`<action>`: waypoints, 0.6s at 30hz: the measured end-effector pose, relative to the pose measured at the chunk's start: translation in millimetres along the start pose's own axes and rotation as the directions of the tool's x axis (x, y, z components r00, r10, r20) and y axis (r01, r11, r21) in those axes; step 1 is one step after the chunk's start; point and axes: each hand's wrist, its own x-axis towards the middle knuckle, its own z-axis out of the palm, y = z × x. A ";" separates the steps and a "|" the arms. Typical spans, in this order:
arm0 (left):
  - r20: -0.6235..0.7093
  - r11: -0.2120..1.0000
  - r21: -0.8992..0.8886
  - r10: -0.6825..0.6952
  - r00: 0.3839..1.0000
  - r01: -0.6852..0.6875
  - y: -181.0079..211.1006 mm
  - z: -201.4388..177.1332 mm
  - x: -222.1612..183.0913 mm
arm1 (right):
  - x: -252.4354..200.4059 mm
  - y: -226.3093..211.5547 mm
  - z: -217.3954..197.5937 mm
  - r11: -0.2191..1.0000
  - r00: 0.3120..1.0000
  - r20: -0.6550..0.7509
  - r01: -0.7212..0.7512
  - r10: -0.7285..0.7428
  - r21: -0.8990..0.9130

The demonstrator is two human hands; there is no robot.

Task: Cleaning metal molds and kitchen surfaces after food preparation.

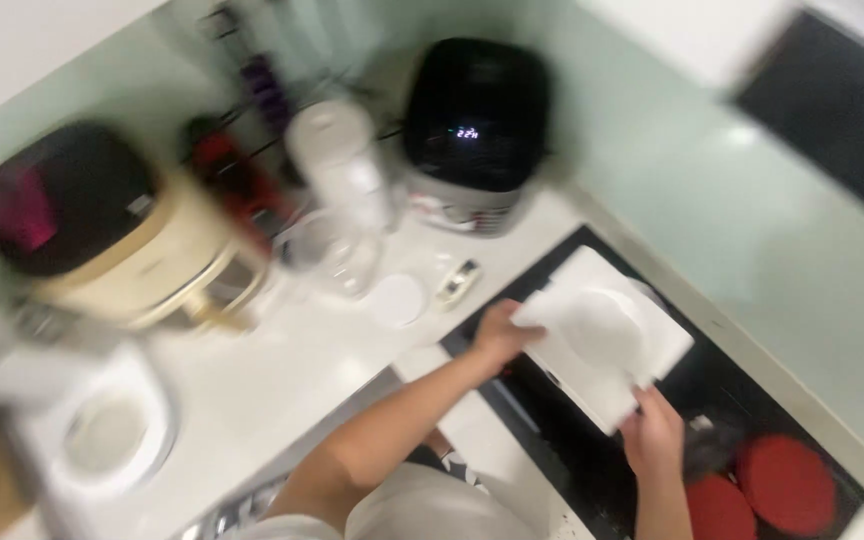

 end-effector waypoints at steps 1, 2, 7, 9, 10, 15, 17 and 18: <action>-0.016 0.990 0.137 0.023 1.000 -0.020 4.0 -3.9 -15.6 | 23.4 30.4 -26.8 0.996 0.995 0.070 0.081 -0.078 -0.040; -0.030 0.962 0.273 0.038 0.999 -0.029 7.8 -6.9 -31.0 | 41.2 62.4 -55.5 0.984 0.978 0.144 0.163 -0.152 -0.069; -0.059 0.927 0.375 0.042 0.997 -0.017 3.0 -31.0 -77.8 | 67.2 76.4 -45.3 0.988 0.958 0.286 0.055 -0.011 -0.146; -0.080 0.902 0.431 0.075 0.994 -0.033 2.8 -51.6 -99.5 | 69.2 79.9 -19.3 0.980 0.943 0.331 0.031 0.037 -0.199; -0.083 0.879 0.453 0.211 0.974 -0.151 0.9 -65.6 -111.4 | 69.9 81.9 -7.9 0.973 0.943 0.327 0.014 0.064 -0.231; -0.207 0.821 0.532 0.366 0.907 -0.209 -2.4 -151.7 -182.1 | 68.8 77.7 20.5 0.952 0.952 0.288 -0.010 0.103 -0.306; -0.467 0.893 0.445 0.171 0.867 0.064 3.0 -184.3 -208.4 | 62.7 70.8 13.2 0.950 0.975 0.198 -0.033 0.099 -0.312; -0.441 0.889 0.454 0.171 0.881 0.055 -10.8 -196.1 -219.7 | 57.4 62.8 3.5 0.954 0.980 0.175 -0.035 0.090 -0.297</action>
